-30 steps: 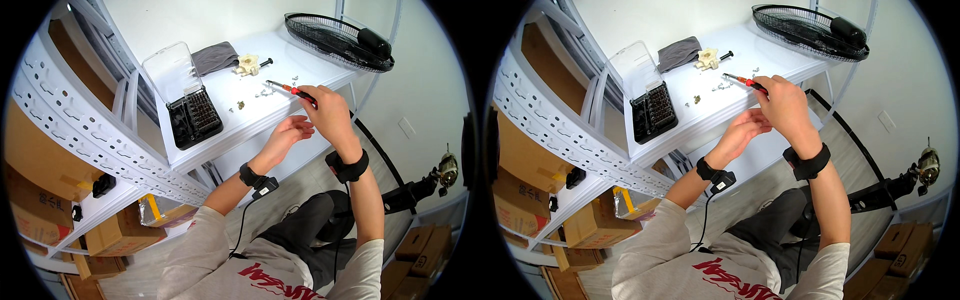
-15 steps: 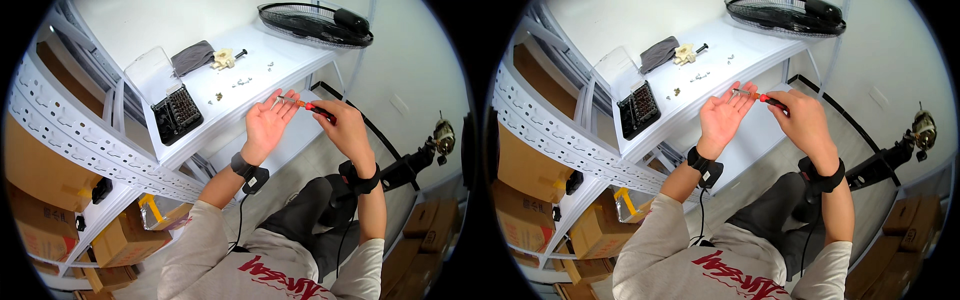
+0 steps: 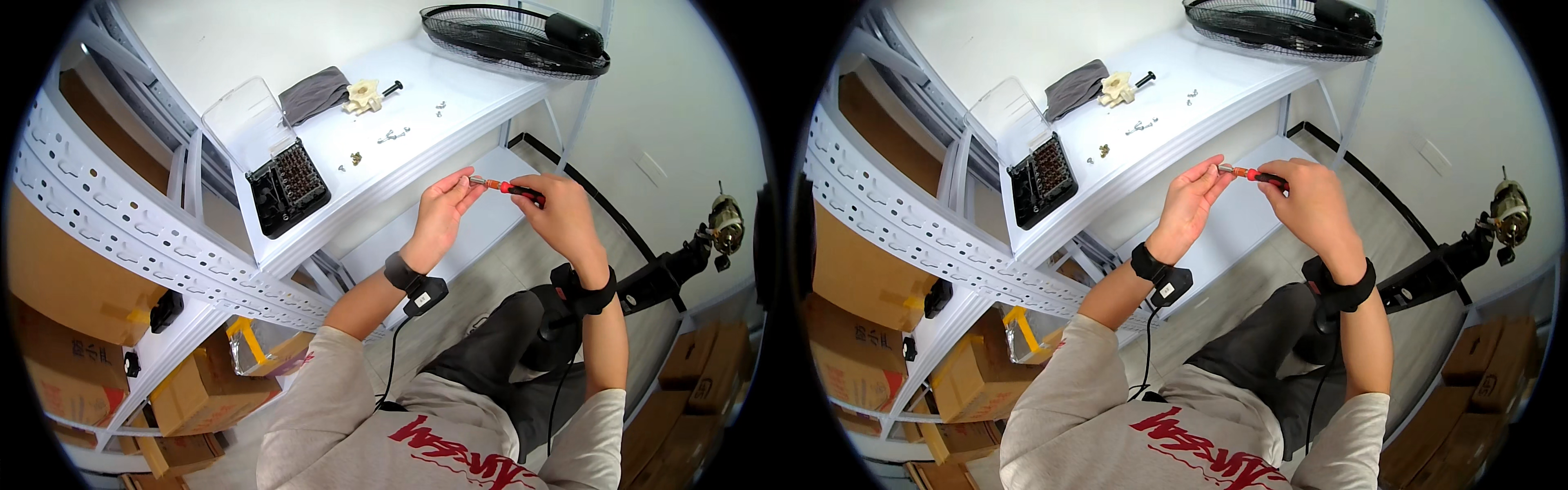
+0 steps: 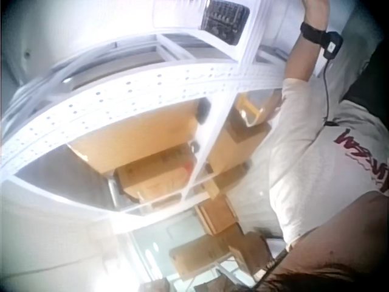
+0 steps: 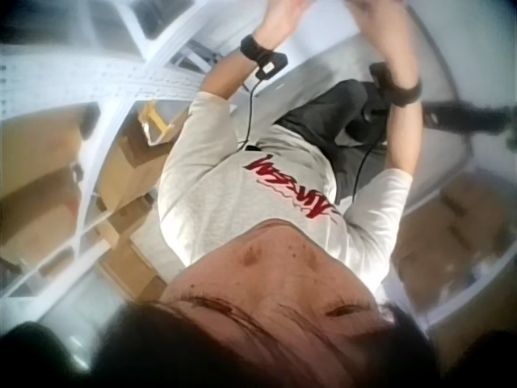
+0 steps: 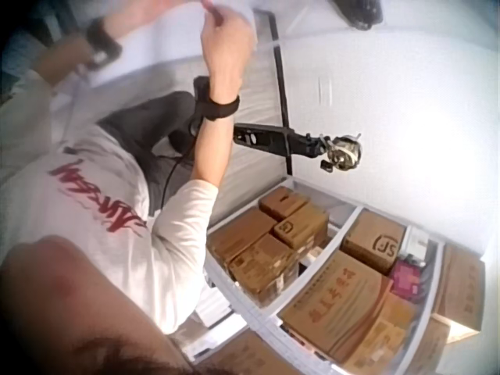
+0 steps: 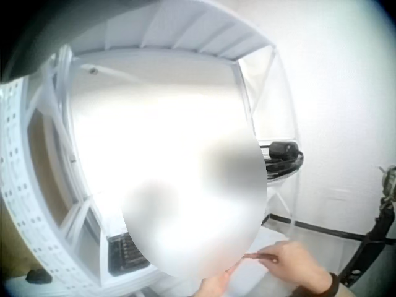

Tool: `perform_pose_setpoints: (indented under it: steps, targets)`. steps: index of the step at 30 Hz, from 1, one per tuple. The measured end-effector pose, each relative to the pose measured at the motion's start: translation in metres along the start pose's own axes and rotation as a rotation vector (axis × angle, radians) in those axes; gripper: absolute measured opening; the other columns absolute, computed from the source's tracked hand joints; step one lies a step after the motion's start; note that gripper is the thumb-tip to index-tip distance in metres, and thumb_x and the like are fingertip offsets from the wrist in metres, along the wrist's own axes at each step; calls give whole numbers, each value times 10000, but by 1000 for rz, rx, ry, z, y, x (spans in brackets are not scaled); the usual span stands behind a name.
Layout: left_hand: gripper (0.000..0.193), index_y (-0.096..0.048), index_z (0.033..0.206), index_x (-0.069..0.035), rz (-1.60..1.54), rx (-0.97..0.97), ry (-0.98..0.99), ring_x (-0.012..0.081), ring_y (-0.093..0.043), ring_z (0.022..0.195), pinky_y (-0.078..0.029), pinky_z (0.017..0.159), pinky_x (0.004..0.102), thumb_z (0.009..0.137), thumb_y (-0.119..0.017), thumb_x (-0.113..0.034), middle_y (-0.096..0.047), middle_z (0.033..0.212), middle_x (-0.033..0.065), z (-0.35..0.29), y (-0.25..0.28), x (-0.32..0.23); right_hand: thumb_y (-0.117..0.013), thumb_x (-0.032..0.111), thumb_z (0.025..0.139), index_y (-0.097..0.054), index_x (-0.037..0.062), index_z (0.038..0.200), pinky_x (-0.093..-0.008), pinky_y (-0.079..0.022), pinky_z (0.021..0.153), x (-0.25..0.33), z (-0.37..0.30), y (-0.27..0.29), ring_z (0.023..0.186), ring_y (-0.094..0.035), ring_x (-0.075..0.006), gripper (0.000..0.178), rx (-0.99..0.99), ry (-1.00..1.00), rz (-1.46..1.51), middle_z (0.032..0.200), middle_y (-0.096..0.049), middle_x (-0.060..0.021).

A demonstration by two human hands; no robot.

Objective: The person assembles a standing fan by connecting internal wires, securing the motor housing, and fastening the base with screws. They use a screwdriver to tighten multiple screws on the fan's base and body.

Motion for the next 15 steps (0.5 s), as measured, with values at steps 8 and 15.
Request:
perform_pose_setpoints:
  steps: [8,15]
  targets:
    - [349,-475,1320,124,-60,-156,29,291,-609,1167,-486,1082,333,1018,-520,-44,-594,1211,192,-6,42,4,-719,153,853,-747,86,1027,-352,-495,610,45,39,4,667,-640,-273,188,-145,159,130,805,-693,-127]
    - [306,-506,1248,118,-167,-189,176,245,-612,1051,-516,944,323,950,-466,59,-604,1098,155,6,67,33,-703,195,870,-752,107,1016,-392,-504,608,76,75,-26,682,-648,-307,178,-107,251,28,754,-664,-122]
Point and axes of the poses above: each hand's wrist, its own z-axis towards the middle knuckle, its own y-axis out of the back of the hand, x = y × z, the point moved 10 cm from there along z, towards the middle knuckle
